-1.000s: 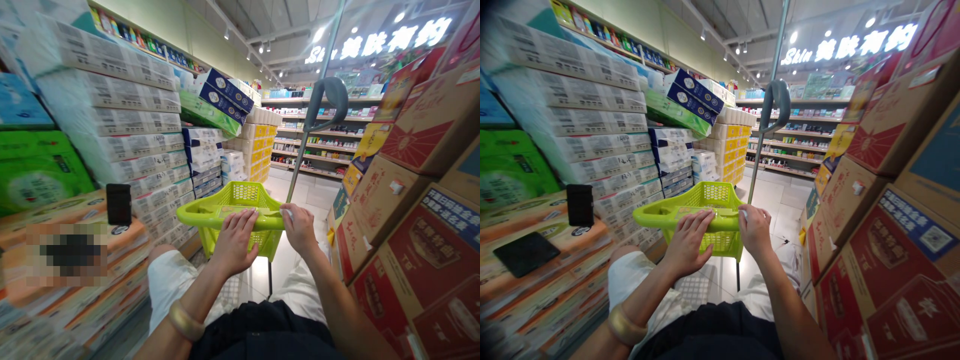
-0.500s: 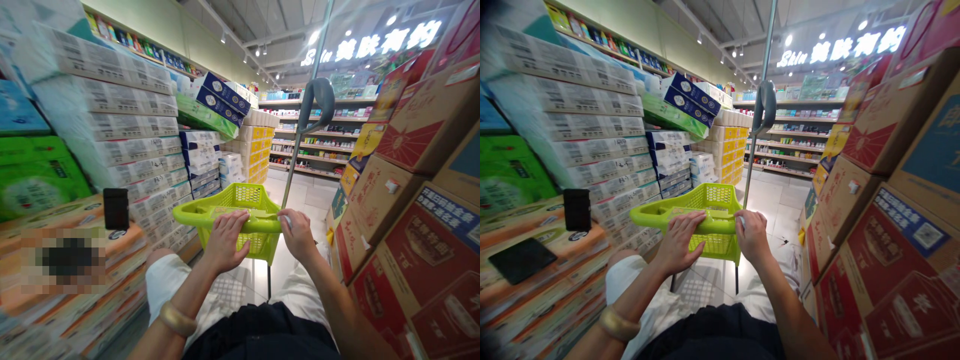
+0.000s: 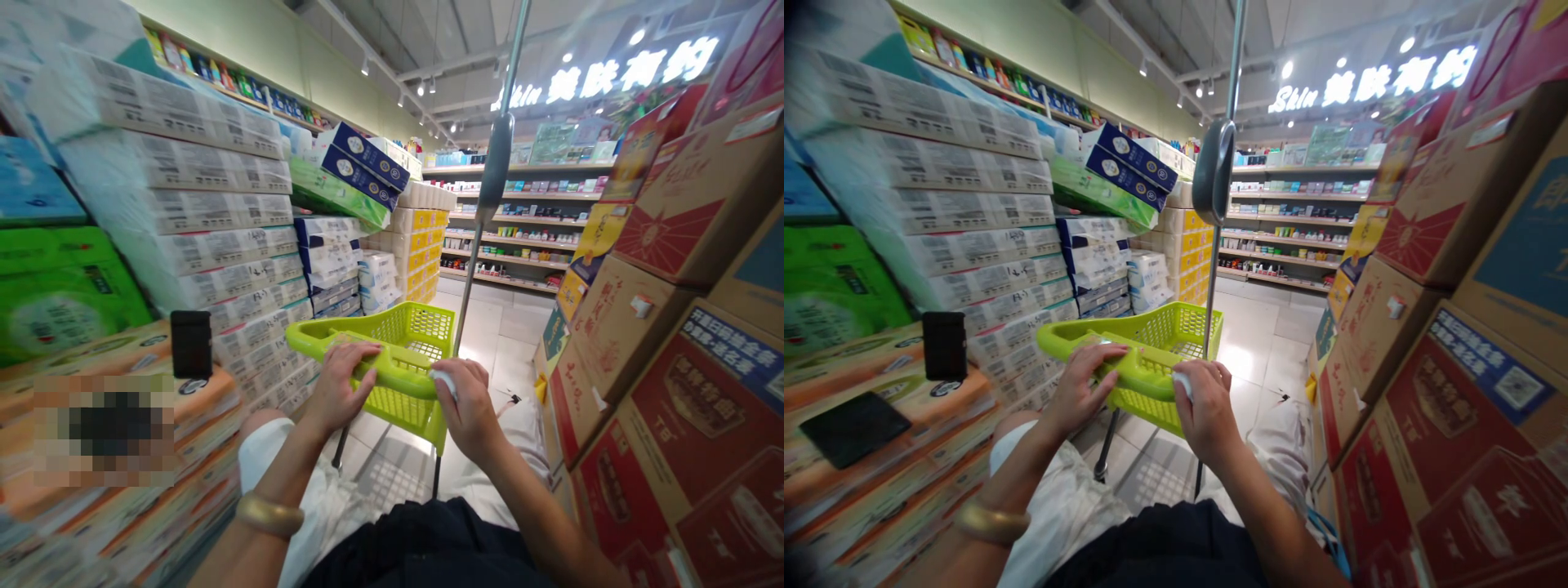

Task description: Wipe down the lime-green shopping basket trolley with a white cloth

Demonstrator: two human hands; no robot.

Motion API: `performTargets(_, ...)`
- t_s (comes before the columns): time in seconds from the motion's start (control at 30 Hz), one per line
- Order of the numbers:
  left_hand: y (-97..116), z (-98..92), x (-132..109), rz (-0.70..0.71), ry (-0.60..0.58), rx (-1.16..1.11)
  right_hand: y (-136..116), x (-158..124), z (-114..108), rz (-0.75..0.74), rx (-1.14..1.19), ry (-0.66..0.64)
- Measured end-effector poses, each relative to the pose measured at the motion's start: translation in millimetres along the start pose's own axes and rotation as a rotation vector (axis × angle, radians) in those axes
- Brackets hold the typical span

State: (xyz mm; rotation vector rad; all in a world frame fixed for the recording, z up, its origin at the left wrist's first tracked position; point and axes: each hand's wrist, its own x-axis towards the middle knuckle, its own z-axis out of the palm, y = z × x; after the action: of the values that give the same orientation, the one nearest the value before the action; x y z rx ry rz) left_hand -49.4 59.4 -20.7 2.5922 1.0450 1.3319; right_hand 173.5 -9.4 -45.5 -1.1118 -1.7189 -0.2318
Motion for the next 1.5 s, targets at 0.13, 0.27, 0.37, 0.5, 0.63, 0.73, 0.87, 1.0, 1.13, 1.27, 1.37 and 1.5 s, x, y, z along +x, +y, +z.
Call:
performTargets(0.13,7,0.1,1,0.008,0.062,0.071,5,-7,1,0.02,0.021,0.043)
performTargets(0.27,39,11.6,-1,0.06,0.092,0.077,7,-9,5,0.095,0.047,0.094)
performTargets(0.37,69,23.5,0,0.105,0.027,-0.003,4,-8,11,0.128,0.081,0.094)
performTargets(0.5,89,35.0,5,0.108,-0.057,-0.053,4,-10,19,0.092,0.169,0.059)
performTargets(0.63,89,36.6,10,-0.011,-0.07,0.039,13,-22,29,0.129,0.337,0.122)
performTargets(0.73,88,35.5,12,-0.071,-0.128,0.128,24,-31,38,0.383,0.413,0.268)
performTargets(0.87,92,37.4,10,-0.077,-0.242,0.297,35,-27,50,0.639,0.519,0.354)
performTargets(1.0,97,37.7,6,-0.099,-0.241,0.38,27,-2,56,0.643,0.615,0.3)
performTargets(1.13,97,32.2,10,-0.165,-0.28,0.359,9,38,47,0.694,0.836,0.274)
performTargets(1.27,92,31.3,16,-0.215,-0.285,0.289,0,59,34,0.668,0.964,0.259)
performTargets(1.37,86,34.7,17,-0.227,-0.144,0.238,3,45,38,0.627,0.912,0.222)
performTargets(1.5,84,36.5,16,-0.183,-0.048,0.141,9,24,49,0.629,0.764,0.158)
